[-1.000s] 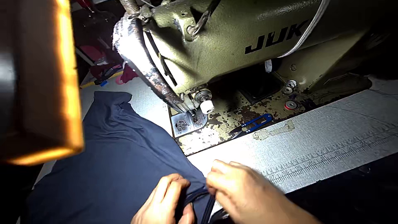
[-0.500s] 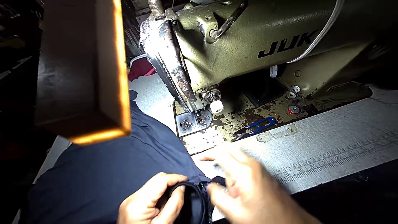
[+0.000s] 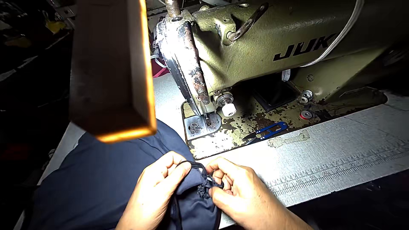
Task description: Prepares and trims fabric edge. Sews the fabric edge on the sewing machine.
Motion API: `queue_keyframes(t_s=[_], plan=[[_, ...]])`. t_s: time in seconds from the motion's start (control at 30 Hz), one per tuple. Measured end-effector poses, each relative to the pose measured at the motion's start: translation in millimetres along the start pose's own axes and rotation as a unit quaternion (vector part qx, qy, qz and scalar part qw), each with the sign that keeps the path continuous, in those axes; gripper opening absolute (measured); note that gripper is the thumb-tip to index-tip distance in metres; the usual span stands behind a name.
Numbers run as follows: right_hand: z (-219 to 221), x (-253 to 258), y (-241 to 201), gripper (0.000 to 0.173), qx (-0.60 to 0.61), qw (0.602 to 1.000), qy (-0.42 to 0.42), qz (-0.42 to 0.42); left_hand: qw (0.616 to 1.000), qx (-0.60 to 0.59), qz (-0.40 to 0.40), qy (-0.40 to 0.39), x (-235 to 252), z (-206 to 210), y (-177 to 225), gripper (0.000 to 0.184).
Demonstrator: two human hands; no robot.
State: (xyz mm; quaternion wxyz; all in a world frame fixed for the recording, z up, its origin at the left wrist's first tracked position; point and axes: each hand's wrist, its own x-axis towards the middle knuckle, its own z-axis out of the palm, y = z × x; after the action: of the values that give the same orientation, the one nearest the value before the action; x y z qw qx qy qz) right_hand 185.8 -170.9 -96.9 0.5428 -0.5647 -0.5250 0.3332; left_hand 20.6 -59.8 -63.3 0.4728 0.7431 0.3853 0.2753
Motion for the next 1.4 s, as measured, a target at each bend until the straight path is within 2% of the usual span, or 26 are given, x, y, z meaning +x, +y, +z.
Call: queue_keyframes(t_s=[0.2, 0.3, 0.37, 0.43, 0.5, 0.57, 0.7, 0.87, 0.97, 1.03, 1.1, 1.13, 1.2, 1.23, 1.3, 1.4], plan=[[0.1, 0.4, -4.2, 0.015, 0.005, 1.0, 0.003, -0.021, 0.998, -0.054, -0.002, -0.041, -5.5, -5.2, 5.8, 0.009], [-4.3, -1.0, -9.8, 0.014, 0.077, 0.996, -0.035, -0.012, 0.987, -0.111, -0.056, -0.098, -13.1, -11.1, 28.8, 0.018], [-9.2, -0.7, -12.0, 0.02, 0.112, 0.992, -0.061, -0.001, 0.985, -0.081, -0.065, -0.135, -15.9, -14.9, 38.5, 0.018], [-12.1, 1.1, -10.9, 0.027, 0.138, 0.987, -0.076, 0.024, 0.987, -0.018, -0.04, -0.156, -13.9, -17.7, 35.3, 0.013], [-13.1, 1.2, -8.8, 0.029, 0.141, 0.986, -0.078, 0.04, 0.992, 0.016, 0.012, -0.124, -10.7, -13.1, 21.9, 0.004], [-13.6, 0.4, -7.2, 0.029, 0.148, 0.985, -0.079, 0.046, 0.992, -0.04, 0.043, -0.113, -8.1, -6.1, 12.7, 0.009], [-16.3, -2.5, -5.0, 0.03, 0.133, 0.986, -0.084, 0.063, 0.992, -0.095, 0.016, -0.081, -9.0, 14.4, 10.0, 0.007], [-10.2, -10.6, 0.5, 0.022, -0.028, 0.999, 0.035, -0.017, 0.997, -0.052, -0.002, -0.048, -8.7, 23.0, 2.2, 0.008], [-10.3, -13.2, 2.1, 0.032, -0.129, 0.982, 0.111, -0.086, 0.996, -0.065, -0.003, -0.057, -8.0, 22.4, 1.5, 0.008], [-12.4, -16.0, -5.2, 0.04, -0.171, 0.977, 0.093, -0.09, 0.995, -0.075, -0.017, -0.067, -7.4, 22.3, 2.6, 0.008], [-11.0, -18.6, -13.4, 0.032, -0.227, 0.971, 0.037, -0.072, 0.997, -0.047, -0.015, -0.054, -7.1, 22.6, 1.9, 0.007], [-9.0, -19.2, -14.3, 0.024, -0.239, 0.969, 0.015, -0.063, 1.0, 0.017, 0.0, -0.023, -8.2, 23.0, 1.3, 0.008], [-5.6, -20.3, -9.9, 0.015, -0.219, 0.975, 0.011, -0.037, 0.971, 0.22, 0.081, 0.052, -14.8, 21.3, 4.1, 0.024], [-6.0, -20.3, -6.6, 0.015, -0.199, 0.979, 0.022, -0.024, 0.952, 0.268, 0.134, 0.067, -18.7, 18.6, 10.7, 0.03], [-9.8, -20.3, -1.6, 0.017, -0.154, 0.987, 0.042, 0.002, 0.948, 0.255, 0.184, 0.051, -31.7, 14.3, 31.3, 0.024], [-17.9, -18.3, -2.7, 0.021, -0.1, 0.994, 0.027, 0.024, 0.967, 0.195, 0.16, -0.02, -53.8, 24.4, 49.9, 0.017]])
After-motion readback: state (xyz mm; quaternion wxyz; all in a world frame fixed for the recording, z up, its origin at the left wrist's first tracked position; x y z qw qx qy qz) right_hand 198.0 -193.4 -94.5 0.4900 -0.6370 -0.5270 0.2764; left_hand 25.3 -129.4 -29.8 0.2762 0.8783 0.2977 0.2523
